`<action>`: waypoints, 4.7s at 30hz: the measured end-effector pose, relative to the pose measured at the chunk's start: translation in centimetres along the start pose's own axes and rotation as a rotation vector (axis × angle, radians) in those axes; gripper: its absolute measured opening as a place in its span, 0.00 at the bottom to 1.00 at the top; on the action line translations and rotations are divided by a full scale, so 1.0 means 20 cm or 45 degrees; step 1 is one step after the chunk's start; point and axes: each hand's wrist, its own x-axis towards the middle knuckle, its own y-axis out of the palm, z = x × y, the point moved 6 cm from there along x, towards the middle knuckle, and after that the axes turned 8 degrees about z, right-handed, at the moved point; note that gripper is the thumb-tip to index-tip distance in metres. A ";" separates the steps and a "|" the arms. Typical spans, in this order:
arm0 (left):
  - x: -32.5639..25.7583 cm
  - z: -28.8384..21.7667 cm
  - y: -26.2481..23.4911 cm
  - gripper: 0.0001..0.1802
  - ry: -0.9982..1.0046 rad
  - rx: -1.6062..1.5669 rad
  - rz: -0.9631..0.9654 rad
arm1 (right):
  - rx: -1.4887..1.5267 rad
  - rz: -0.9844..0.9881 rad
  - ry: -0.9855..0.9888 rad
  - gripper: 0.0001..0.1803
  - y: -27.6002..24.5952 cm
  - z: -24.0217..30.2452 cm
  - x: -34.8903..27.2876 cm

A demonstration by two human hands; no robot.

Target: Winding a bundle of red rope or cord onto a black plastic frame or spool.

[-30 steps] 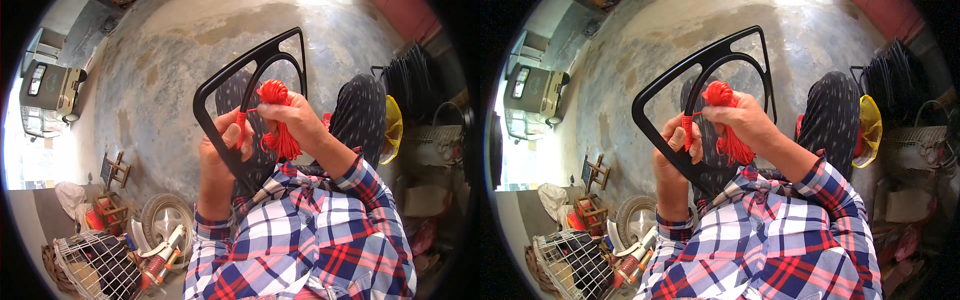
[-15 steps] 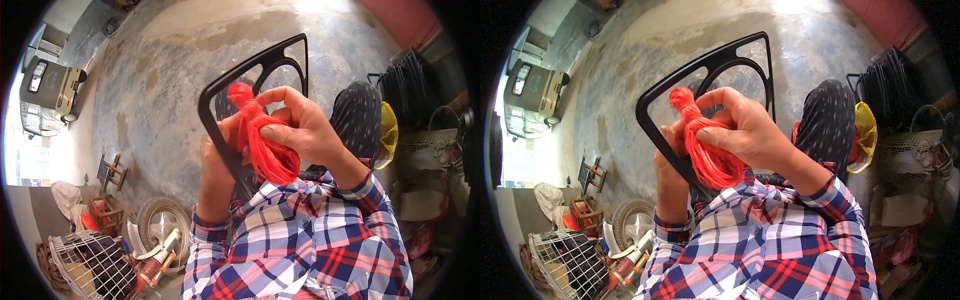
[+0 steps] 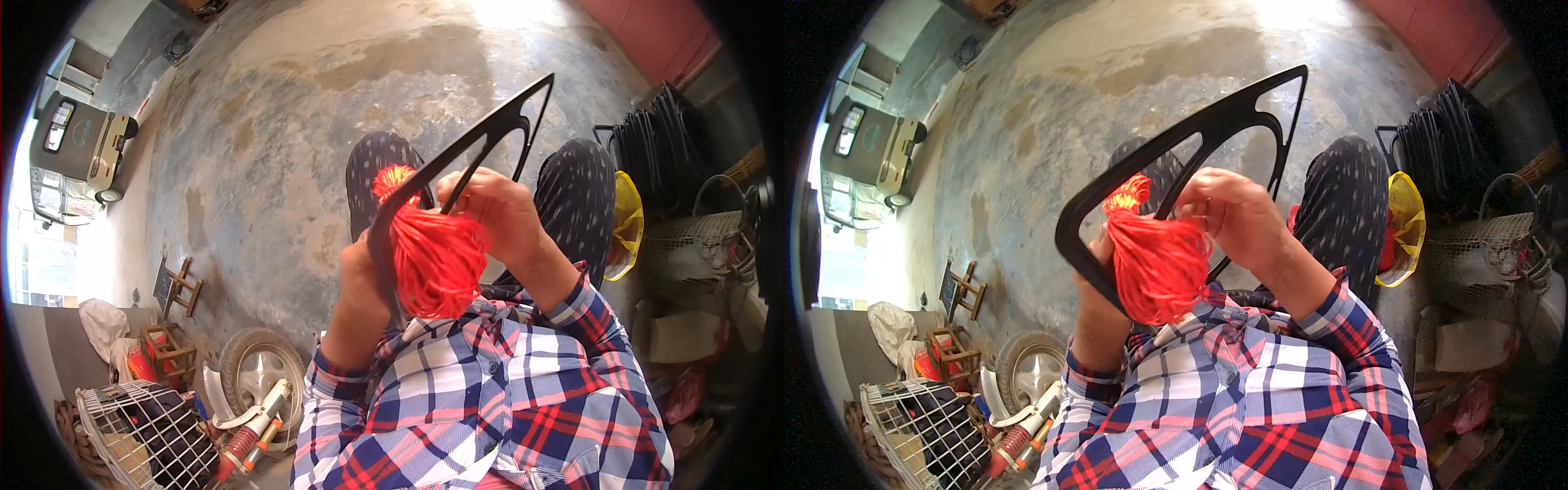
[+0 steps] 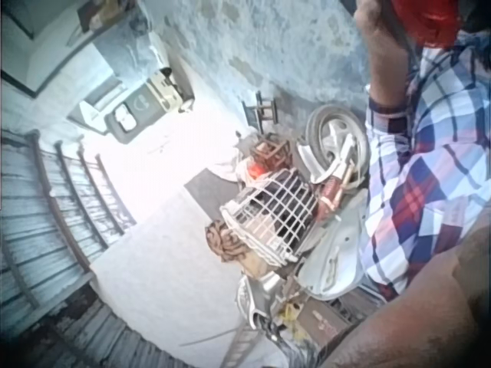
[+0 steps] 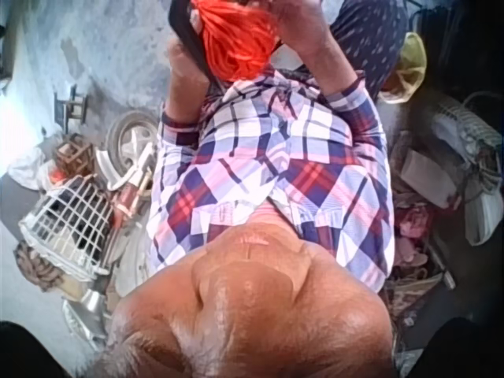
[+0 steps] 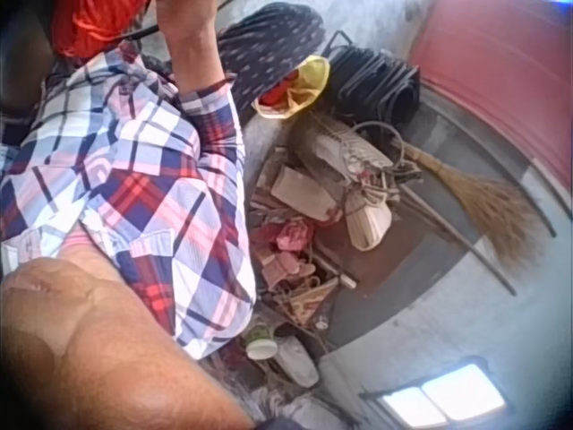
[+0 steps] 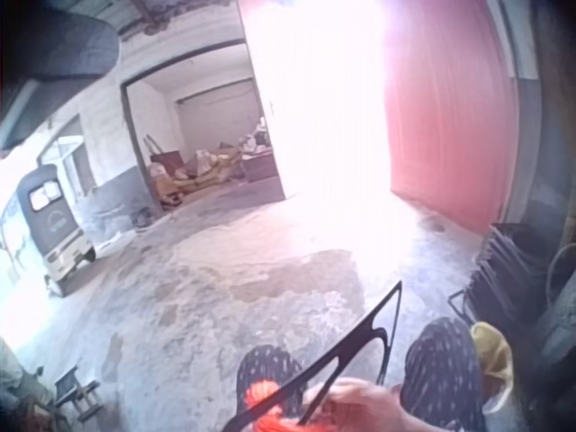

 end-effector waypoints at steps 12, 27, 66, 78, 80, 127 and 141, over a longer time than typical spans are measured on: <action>0.05 0.01 0.06 0.43 -0.044 -0.378 0.213 | -0.366 -0.014 -0.292 0.15 0.06 0.11 0.04; 0.01 -0.13 -0.22 0.20 0.143 -0.072 0.003 | 0.127 0.595 -0.403 0.18 0.21 0.50 -0.28; 0.04 -0.02 0.00 0.17 0.045 -0.041 -0.099 | -1.364 0.002 -0.245 0.16 0.44 0.22 -0.04; 0.01 -0.03 0.11 0.25 -0.080 0.167 0.126 | -0.018 0.204 0.249 0.20 0.28 0.00 -0.01; 0.02 -0.05 0.14 0.26 -0.030 0.385 0.025 | 0.062 0.096 0.050 0.25 0.23 0.02 0.04; 0.01 -0.14 -0.25 0.24 -0.127 -0.078 0.089 | -0.083 0.310 -0.312 0.19 0.14 0.32 -0.25; 0.03 -0.17 -0.20 0.21 -0.037 -0.221 0.177 | -0.007 0.355 -0.303 0.21 0.12 0.30 -0.25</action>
